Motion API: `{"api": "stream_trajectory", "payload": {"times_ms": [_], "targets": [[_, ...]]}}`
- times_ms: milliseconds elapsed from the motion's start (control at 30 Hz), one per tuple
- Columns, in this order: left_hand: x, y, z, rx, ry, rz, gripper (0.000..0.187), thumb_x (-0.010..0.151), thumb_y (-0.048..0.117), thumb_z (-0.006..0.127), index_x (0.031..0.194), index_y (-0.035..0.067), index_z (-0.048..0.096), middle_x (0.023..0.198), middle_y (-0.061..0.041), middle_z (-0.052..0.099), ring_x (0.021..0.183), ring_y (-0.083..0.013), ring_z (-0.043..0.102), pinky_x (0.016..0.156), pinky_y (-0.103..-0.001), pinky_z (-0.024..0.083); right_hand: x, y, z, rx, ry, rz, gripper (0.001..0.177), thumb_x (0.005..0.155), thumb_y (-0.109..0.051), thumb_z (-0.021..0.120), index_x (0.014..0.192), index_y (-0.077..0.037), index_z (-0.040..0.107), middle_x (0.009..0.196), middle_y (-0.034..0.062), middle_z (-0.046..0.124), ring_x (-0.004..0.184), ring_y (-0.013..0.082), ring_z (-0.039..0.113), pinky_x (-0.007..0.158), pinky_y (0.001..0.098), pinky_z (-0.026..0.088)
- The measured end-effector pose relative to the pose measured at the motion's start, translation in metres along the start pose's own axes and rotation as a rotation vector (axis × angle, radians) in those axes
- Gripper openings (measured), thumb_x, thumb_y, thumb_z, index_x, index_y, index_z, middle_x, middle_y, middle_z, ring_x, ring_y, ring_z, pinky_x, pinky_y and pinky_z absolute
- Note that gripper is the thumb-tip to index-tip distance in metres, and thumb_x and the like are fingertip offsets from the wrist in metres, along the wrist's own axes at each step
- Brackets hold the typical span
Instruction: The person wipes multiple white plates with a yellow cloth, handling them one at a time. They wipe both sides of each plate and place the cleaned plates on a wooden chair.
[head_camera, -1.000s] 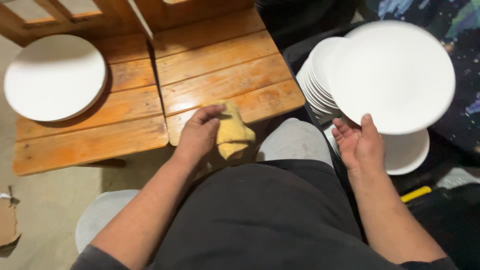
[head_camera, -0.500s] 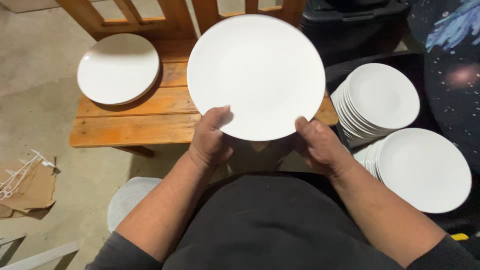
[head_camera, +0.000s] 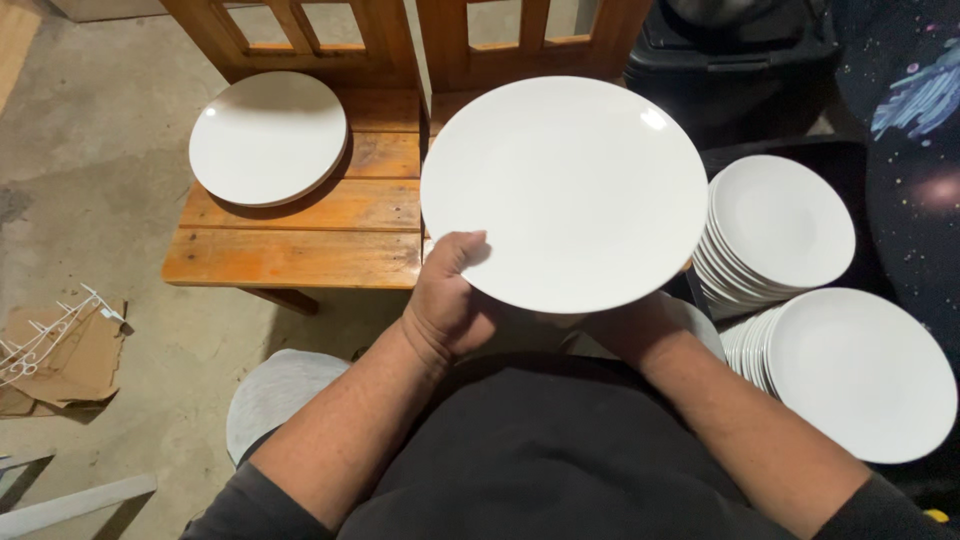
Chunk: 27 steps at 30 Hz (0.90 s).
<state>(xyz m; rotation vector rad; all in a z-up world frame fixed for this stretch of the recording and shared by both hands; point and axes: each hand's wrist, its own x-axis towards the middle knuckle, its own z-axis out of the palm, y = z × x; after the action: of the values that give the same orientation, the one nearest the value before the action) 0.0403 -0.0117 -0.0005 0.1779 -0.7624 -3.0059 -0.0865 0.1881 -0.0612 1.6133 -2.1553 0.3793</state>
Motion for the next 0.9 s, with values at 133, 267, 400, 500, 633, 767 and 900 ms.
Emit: {"api": "stream_trajectory", "payload": {"times_ms": [133, 267, 400, 500, 633, 767, 900], "targets": [[-0.003, 0.001, 0.004, -0.069, -0.008, -0.062, 0.057, 0.097, 0.028, 0.054, 0.140, -0.008, 0.047, 0.137, -0.024, 0.056, 0.128, -0.0375, 0.054, 0.115, -0.052, 0.042, -0.015, 0.010, 0.005, -0.132, 0.010, -0.010, 0.038, 0.093, -0.016, 0.062, 0.128, -0.004, 0.066, 0.127, 0.0142, 0.067, 0.116, 0.0293, 0.065, 0.100, 0.0419, 0.053], [-0.003, 0.004, 0.002, -0.034, 0.056, -0.053, 0.055, 0.094, 0.027, 0.054, 0.137, -0.006, 0.050, 0.133, -0.024, 0.059, 0.125, -0.0372, 0.057, 0.112, -0.052, 0.044, -0.035, 0.022, -0.004, 0.136, 0.106, 0.202, 0.042, 0.086, -0.010, 0.062, 0.127, -0.001, 0.064, 0.131, 0.0157, 0.065, 0.120, 0.0292, 0.063, 0.101, 0.0449, 0.052], [-0.006, 0.011, -0.013, -0.001, 0.114, -0.001, 0.048, 0.093, 0.020, 0.053, 0.132, -0.008, 0.052, 0.125, -0.022, 0.062, 0.118, -0.0367, 0.061, 0.109, -0.052, 0.048, -0.044, 0.034, -0.027, 0.887, 0.006, 1.347, 0.032, 0.098, -0.009, 0.062, 0.129, 0.001, 0.065, 0.121, 0.0201, 0.072, 0.099, 0.0255, 0.071, 0.084, 0.0402, 0.058], [-0.006, 0.009, -0.022, 0.124, 0.138, 0.075, 0.048, 0.090, 0.014, 0.053, 0.133, -0.008, 0.052, 0.124, -0.020, 0.062, 0.116, -0.0337, 0.062, 0.107, -0.048, 0.048, -0.041, 0.047, -0.052, 1.241, 0.457, 1.415, 0.039, 0.101, -0.012, 0.053, 0.139, -0.001, 0.050, 0.123, 0.0176, 0.065, 0.097, 0.0238, 0.074, 0.080, 0.0364, 0.063], [-0.004, -0.003, -0.022, 0.154, 0.145, 0.046, 0.049, 0.091, 0.017, 0.052, 0.133, -0.008, 0.052, 0.124, -0.020, 0.064, 0.116, -0.0321, 0.063, 0.105, -0.046, 0.050, -0.021, 0.055, -0.079, 1.333, 0.625, 1.091, 0.037, 0.105, -0.010, 0.051, 0.141, -0.001, 0.050, 0.133, 0.0147, 0.066, 0.113, 0.0233, 0.074, 0.096, 0.0344, 0.066], [-0.001, -0.013, -0.010, 0.093, 0.015, 0.049, 0.059, 0.100, 0.038, 0.050, 0.144, -0.002, 0.047, 0.134, -0.020, 0.062, 0.123, -0.0311, 0.062, 0.109, -0.044, 0.050, 0.020, 0.030, -0.065, 0.226, -0.152, 0.500, 0.035, 0.101, -0.009, 0.053, 0.136, -0.010, 0.056, 0.130, 0.0118, 0.065, 0.114, 0.0335, 0.072, 0.096, 0.0459, 0.064], [-0.004, -0.018, -0.004, 0.114, -0.150, 0.097, 0.079, 0.104, 0.061, 0.046, 0.155, 0.000, 0.040, 0.146, -0.017, 0.055, 0.134, -0.0306, 0.056, 0.114, -0.045, 0.047, 0.027, -0.019, -0.053, 0.264, -0.167, 0.117, 0.092, 0.085, -0.062, 0.063, 0.155, -0.007, 0.036, 0.159, 0.0273, 0.030, 0.148, 0.0417, 0.027, 0.118, 0.0619, 0.024]]}}
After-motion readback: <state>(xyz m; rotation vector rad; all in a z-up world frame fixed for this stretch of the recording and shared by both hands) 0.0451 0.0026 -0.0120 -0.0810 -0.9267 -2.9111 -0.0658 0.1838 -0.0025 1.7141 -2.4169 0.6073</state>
